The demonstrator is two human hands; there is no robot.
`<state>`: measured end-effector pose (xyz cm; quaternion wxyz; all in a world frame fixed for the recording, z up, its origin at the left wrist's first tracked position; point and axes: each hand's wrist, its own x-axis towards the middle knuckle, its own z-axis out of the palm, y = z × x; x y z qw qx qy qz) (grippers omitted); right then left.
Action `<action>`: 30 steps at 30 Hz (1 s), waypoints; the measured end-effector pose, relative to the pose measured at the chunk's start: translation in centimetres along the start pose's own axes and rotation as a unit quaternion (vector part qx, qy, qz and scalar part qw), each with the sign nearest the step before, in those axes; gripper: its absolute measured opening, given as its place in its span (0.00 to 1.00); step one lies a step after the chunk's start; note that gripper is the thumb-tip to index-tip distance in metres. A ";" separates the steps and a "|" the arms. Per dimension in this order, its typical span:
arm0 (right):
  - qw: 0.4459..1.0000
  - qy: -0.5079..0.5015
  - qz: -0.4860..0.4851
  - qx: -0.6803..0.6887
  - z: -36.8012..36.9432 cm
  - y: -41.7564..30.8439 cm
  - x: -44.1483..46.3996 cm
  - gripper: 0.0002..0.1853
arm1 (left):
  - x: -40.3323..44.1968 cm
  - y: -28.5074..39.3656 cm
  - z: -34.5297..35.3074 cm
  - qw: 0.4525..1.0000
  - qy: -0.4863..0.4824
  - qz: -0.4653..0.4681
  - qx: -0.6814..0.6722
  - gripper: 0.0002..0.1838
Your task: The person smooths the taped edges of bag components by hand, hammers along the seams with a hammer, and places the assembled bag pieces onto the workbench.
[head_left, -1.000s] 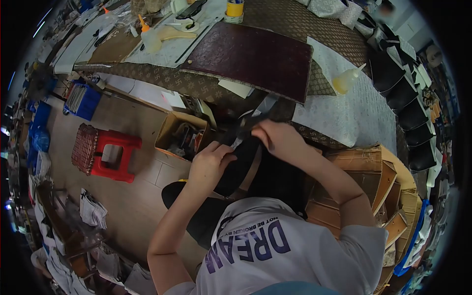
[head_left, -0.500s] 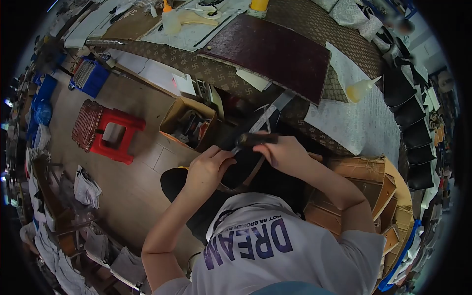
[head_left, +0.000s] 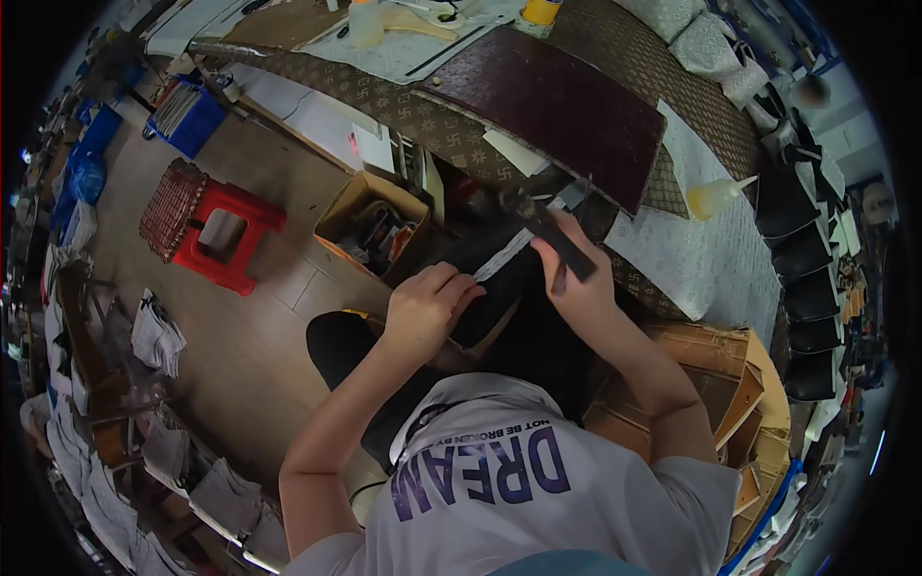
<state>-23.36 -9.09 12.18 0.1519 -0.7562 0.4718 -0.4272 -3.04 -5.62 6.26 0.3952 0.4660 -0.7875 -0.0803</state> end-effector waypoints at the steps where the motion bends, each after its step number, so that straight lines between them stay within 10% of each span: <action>1: 0.998 -0.046 0.013 0.035 0.1 0.4 -1.3 0.15 | 0.0 0.2 -0.7 1.000 -0.020 -0.006 -0.005 0.09; 3: 0.969 -0.235 -0.011 -0.076 -0.4 1.0 -2.1 0.15 | 0.5 0.6 -2.7 0.998 -0.057 -0.012 -0.017 0.10; 10: 0.995 -0.069 -0.029 -0.069 -0.3 -0.7 0.0 0.16 | -3.9 -0.7 -2.9 0.989 -0.026 -0.085 -0.121 0.16; 15: 0.964 -0.248 -0.054 -0.075 0.0 -0.6 -1.1 0.14 | -6.7 -2.1 -0.7 0.985 0.070 -0.073 -0.137 0.25; 18: 0.987 -0.141 -0.018 -0.074 0.1 -2.2 0.2 0.14 | -7.7 -1.0 -1.3 0.978 0.112 -0.115 -0.132 0.39; 19: 0.998 -0.064 -0.016 -0.001 0.8 -2.1 -0.7 0.15 | -8.2 -0.5 -1.5 0.967 0.041 -0.161 -0.193 0.61; 21: 0.986 -0.148 -0.072 0.033 1.3 -2.3 -2.3 0.18 | -7.9 0.5 -1.4 0.956 -0.023 -0.191 -0.223 0.73; 22: 0.964 -0.223 -0.144 0.010 1.6 -2.3 -2.4 0.18 | -7.8 0.8 -1.0 0.958 -0.035 -0.204 -0.197 0.76; 23: 0.942 -0.332 0.022 0.042 1.0 -2.9 -2.7 0.16 | -7.5 1.0 -0.7 0.952 -0.015 -0.217 -0.215 0.76; 26: 0.955 -0.276 -0.028 -0.104 0.6 -4.3 0.1 0.13 | -7.1 1.5 0.1 0.936 0.023 -0.247 -0.251 0.77; 30: 0.978 -0.188 -0.065 0.061 1.9 -3.5 -2.2 0.19 | -7.0 1.8 -0.1 0.935 0.034 -0.268 -0.229 0.81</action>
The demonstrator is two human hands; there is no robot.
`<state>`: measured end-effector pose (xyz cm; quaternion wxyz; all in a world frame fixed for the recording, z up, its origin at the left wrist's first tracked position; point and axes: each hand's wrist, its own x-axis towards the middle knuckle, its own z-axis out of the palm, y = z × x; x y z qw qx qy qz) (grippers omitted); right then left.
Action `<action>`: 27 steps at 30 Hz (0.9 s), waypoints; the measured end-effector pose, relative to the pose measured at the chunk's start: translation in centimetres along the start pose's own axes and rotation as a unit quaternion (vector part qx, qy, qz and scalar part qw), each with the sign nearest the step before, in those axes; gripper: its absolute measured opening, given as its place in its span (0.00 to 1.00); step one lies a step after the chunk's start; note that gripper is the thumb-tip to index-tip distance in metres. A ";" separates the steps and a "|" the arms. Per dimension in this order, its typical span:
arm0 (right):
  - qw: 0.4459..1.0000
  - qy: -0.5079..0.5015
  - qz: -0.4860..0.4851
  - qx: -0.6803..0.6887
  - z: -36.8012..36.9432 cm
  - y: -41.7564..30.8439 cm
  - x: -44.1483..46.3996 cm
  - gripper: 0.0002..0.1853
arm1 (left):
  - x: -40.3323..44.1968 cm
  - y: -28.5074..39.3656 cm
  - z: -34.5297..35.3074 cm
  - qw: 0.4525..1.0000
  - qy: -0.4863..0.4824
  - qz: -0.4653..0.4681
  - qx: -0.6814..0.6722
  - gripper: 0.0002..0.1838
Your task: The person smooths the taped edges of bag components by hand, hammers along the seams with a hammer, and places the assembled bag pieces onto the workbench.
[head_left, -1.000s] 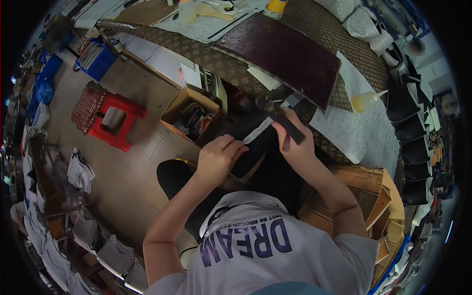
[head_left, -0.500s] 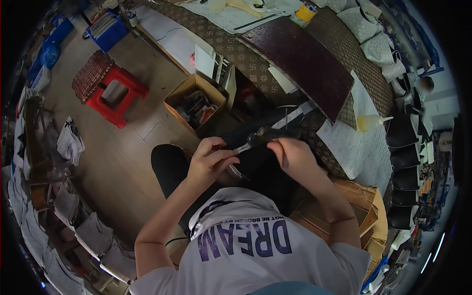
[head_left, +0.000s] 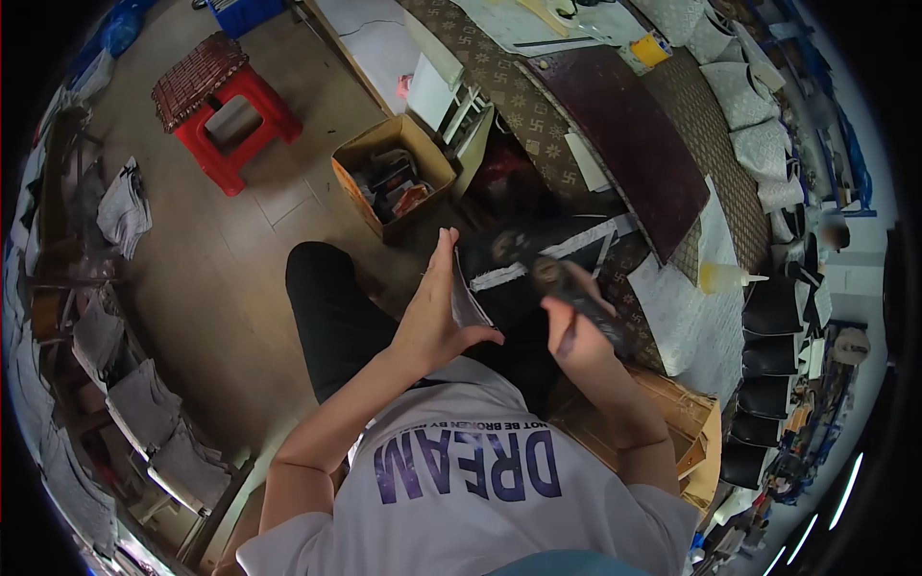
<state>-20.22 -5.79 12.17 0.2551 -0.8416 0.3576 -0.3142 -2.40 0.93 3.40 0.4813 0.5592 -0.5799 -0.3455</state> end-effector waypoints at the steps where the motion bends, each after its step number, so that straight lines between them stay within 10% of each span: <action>1: 0.996 -0.069 -0.052 -0.013 0.3 -0.2 0.2 0.19 | 0.1 0.1 -0.1 1.000 -0.004 0.004 0.006 0.81; 4: 0.959 -0.208 0.034 -0.192 -0.9 -1.9 2.5 0.18 | 0.2 -0.1 0.0 1.000 -0.010 0.000 0.010 0.81; 6: 0.993 -0.072 0.003 -0.097 -0.8 -1.7 2.1 0.17 | 0.1 -0.3 0.0 1.000 -0.007 0.010 0.013 0.82; 12: 0.993 -0.074 0.065 -0.062 -0.7 0.3 -1.2 0.11 | 0.6 -0.5 -1.0 0.998 0.013 0.061 0.021 0.52; 13: 0.988 -0.070 0.044 -0.130 -1.9 0.2 -0.5 0.12 | 1.1 -0.3 -0.8 0.999 0.038 0.033 0.001 0.33; 17: 0.986 0.104 0.065 -0.110 -2.8 2.8 -2.0 0.13 | 3.5 0.5 -0.5 0.996 0.032 0.052 0.070 0.21; 27: 0.986 -0.023 0.131 -0.103 -1.8 2.4 -2.2 0.17 | 6.0 2.5 0.0 0.995 -0.029 -0.040 0.092 0.14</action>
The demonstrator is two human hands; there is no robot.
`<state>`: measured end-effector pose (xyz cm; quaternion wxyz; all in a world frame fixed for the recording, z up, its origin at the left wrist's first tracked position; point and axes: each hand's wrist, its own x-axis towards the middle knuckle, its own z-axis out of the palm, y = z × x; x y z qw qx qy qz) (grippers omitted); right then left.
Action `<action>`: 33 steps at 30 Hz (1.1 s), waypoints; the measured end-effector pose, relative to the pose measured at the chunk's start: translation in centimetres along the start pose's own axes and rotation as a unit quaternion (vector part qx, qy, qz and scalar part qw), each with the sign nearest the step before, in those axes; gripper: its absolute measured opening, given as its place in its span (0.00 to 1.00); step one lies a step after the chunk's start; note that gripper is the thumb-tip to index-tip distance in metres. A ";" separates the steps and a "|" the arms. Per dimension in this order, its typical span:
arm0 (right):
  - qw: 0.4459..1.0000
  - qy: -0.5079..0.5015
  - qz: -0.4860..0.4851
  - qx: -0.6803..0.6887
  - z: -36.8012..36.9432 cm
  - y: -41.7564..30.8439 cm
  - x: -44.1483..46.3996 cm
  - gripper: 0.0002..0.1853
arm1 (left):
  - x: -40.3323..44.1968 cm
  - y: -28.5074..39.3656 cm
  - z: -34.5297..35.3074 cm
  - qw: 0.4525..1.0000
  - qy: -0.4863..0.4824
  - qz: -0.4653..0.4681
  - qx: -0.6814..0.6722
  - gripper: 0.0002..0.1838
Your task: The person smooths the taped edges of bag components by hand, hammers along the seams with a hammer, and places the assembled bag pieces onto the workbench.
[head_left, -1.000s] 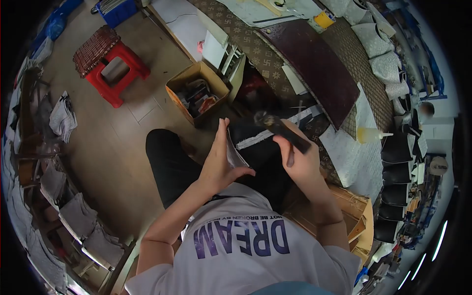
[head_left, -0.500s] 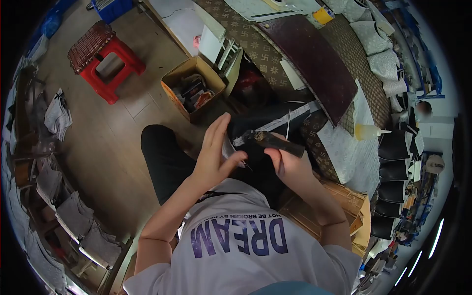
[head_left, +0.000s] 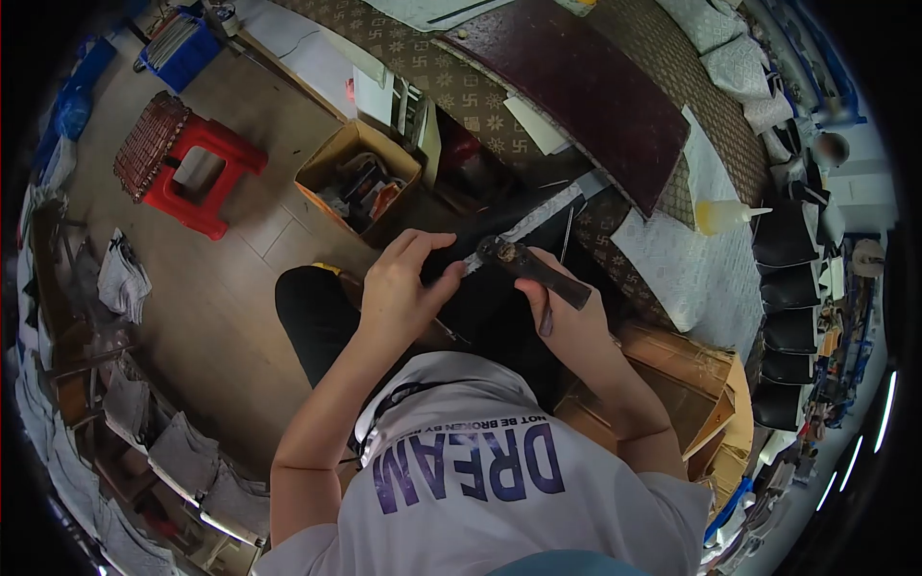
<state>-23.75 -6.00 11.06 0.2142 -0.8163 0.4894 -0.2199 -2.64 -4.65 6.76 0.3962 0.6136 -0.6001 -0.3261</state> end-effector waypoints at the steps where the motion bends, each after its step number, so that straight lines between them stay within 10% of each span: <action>1: 1.000 -0.007 0.006 0.000 -0.1 -0.1 0.0 0.17 | 0.0 0.1 0.2 1.000 -0.005 -0.011 0.003 0.14; 17: 0.978 0.196 0.058 0.036 -1.9 4.4 0.1 0.12 | 4.6 1.7 2.9 0.985 -0.030 0.151 0.080 0.16; 33: 0.994 0.094 0.056 -0.024 -0.7 5.0 1.0 0.17 | 6.1 2.4 4.4 0.986 -0.078 0.115 0.093 0.06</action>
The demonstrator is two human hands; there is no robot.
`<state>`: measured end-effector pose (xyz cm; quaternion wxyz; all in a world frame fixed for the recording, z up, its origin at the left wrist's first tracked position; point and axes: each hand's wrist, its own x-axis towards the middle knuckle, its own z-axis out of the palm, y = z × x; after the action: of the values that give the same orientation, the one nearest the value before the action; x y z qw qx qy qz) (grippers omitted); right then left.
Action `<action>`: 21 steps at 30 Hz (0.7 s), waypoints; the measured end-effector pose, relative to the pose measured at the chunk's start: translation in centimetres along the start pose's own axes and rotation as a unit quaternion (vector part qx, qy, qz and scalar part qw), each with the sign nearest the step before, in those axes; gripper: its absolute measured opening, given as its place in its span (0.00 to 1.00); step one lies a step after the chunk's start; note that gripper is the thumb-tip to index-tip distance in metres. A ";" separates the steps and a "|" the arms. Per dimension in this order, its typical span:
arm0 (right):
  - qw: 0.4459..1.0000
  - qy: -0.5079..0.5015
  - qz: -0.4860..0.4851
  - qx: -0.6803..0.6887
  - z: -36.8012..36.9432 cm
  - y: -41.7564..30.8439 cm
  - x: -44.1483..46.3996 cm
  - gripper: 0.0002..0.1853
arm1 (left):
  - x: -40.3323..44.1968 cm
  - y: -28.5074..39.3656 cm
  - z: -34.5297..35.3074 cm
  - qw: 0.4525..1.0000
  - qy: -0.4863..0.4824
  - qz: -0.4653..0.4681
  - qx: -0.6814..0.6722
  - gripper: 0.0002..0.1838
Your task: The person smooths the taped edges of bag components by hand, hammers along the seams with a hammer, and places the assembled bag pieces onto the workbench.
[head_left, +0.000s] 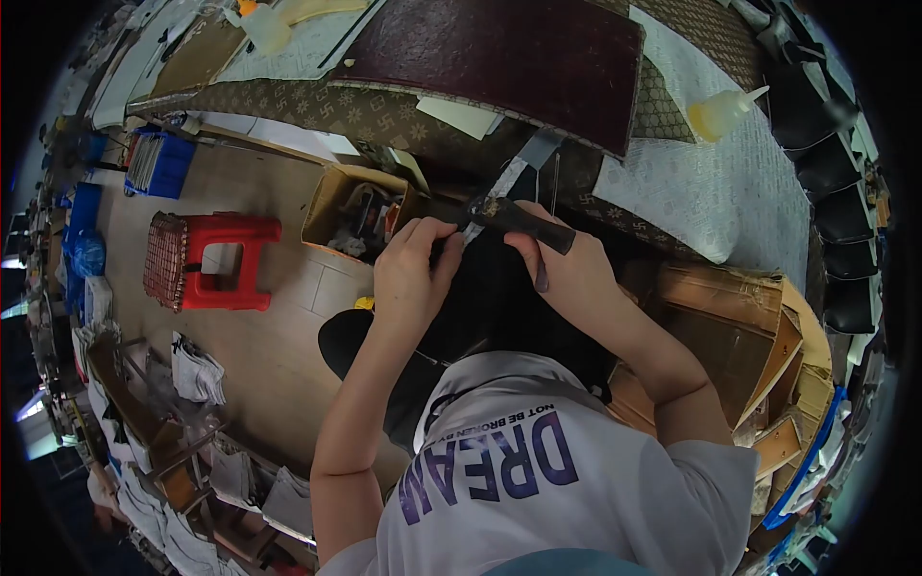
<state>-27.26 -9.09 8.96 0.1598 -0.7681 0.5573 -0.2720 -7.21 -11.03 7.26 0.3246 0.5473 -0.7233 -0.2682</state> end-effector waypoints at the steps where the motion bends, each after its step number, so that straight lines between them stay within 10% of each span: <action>1: 1.000 -0.002 -0.004 -0.006 0.0 0.0 0.0 0.17 | 0.0 -0.2 0.0 1.000 -0.005 -0.003 -0.002 0.06; 11: 0.981 0.137 -0.065 0.117 -3.6 -1.3 1.4 0.13 | -5.8 -3.1 -3.4 0.989 0.137 -0.023 -0.041 0.14; 14: 0.975 0.200 -0.022 0.098 -2.5 -0.1 1.7 0.11 | -10.3 -8.2 -0.7 0.953 0.193 -0.155 -0.174 0.19; 17: 0.997 0.053 0.047 -0.026 -2.4 1.8 4.0 0.14 | -11.8 -10.1 2.5 0.776 0.145 -0.407 -0.460 0.26; 21: 0.989 0.142 0.018 0.027 -3.5 0.9 4.1 0.14 | -11.8 -14.8 7.8 0.566 -0.011 -0.363 -0.740 0.30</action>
<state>-29.12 -13.08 12.24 0.1046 -0.7067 0.5805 -0.3906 -1.78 -3.13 -10.84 0.4838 0.3288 -0.0160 -0.8109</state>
